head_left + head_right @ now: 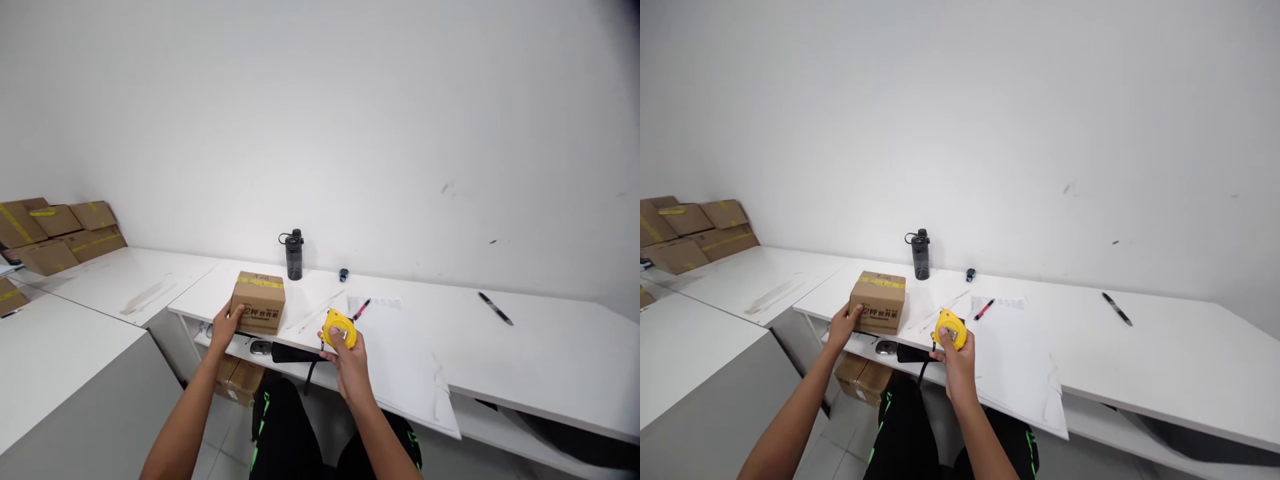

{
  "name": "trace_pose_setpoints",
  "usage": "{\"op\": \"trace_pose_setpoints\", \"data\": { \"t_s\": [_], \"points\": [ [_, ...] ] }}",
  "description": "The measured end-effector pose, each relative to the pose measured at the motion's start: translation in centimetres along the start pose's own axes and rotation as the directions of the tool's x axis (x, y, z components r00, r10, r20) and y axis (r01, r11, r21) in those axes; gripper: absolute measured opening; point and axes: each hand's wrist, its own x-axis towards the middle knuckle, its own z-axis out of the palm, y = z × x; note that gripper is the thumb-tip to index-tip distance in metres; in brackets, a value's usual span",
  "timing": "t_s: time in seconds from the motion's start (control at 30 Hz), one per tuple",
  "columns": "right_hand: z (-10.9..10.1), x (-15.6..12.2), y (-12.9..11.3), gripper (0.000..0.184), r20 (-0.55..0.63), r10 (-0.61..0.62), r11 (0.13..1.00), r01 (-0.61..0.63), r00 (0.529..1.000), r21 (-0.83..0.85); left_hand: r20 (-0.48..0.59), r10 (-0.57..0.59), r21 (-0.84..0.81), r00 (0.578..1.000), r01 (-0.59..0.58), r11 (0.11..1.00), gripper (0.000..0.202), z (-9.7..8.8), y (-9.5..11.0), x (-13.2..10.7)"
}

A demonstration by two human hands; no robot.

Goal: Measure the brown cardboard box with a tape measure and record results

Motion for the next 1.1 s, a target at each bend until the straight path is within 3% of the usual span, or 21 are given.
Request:
{"op": "trace_pose_setpoints", "data": {
  "t_s": [0.07, 0.13, 0.2, 0.27, 0.33, 0.4, 0.5, 0.6, 0.73, 0.8, 0.97, 1.1],
  "points": [
    [0.3, 1.7, -0.3, 0.058, 0.009, -0.04, 0.996, 0.041, 0.999, -0.081, 0.078, -0.007, -0.129, 0.997, 0.017, 0.991, 0.061, 1.5, -2.4, -1.5],
    [1.0, 3.6, -1.1, 0.059, 0.034, -0.089, 0.973, 0.094, 0.995, -0.21, 0.136, 0.019, -0.27, 0.991, 0.018, 0.963, 0.07, 3.4, -3.6, -2.6],
    [2.4, 5.6, -2.1, 0.059, 0.092, -0.138, 0.91, 0.163, 0.986, -0.38, 0.138, 0.035, -0.395, 0.99, 0.022, 0.918, 0.076, 4.8, -3.5, -3.0],
    [4.5, 7.5, -3.2, 0.056, 0.236, -0.186, 0.784, 0.289, 0.954, -0.549, 0.096, 0.017, -0.476, 0.995, 0.031, 0.879, 0.074, 5.5, -2.3, -2.8],
    [7.2, 9.5, -4.0, 0.049, 0.478, -0.167, 0.605, 0.472, 0.863, -0.641, 0.059, -0.013, -0.499, 0.998, 0.041, 0.866, 0.068, 5.5, -0.7, -2.2],
    [10.3, 11.2, -4.0, 0.045, 0.677, -0.059, 0.432, 0.63, 0.734, -0.645, 0.043, -0.049, -0.482, 0.998, 0.064, 0.874, 0.063, 5.3, 1.0, -1.8],
    [14.5, 13.2, -2.6, 0.045, 0.792, 0.105, 0.245, 0.757, 0.601, -0.606, 0.018, -0.108, -0.522, 0.994, 0.102, 0.847, 0.064, 5.2, 2.6, -1.6],
    [17.1, 14.3, -0.9, 0.047, 0.839, 0.185, 0.192, 0.818, 0.512, -0.542, 0.018, -0.086, -0.601, 0.996, 0.08, 0.795, 0.07, 5.1, 2.8, -1.8],
    [18.0, 14.6, 0.0, 0.047, 0.885, 0.235, 0.145, 0.886, 0.402, -0.441, 0.085, -0.011, -0.565, 0.996, 0.057, 0.823, 0.071, 4.9, 2.1, -1.6],
    [18.2, 14.6, -0.2, 0.047, 0.881, 0.269, 0.092, 0.9, 0.389, -0.426, 0.074, 0.006, -0.499, 0.997, 0.032, 0.866, 0.067, 5.0, 1.7, -1.4],
    [18.1, 14.5, -1.7, 0.048, 0.827, 0.357, -0.033, 0.89, 0.435, -0.454, -0.036, 0.082, -0.323, 0.996, -0.089, 0.942, 0.053, 5.5, 1.6, -1.2],
    [15.3, 14.5, -4.0, 0.047, 0.776, 0.393, -0.09, 0.861, 0.493, -0.501, -0.066, 0.105, -0.231, 0.992, -0.117, 0.966, 0.046, 5.2, 1.8, -1.3]
  ]
}}
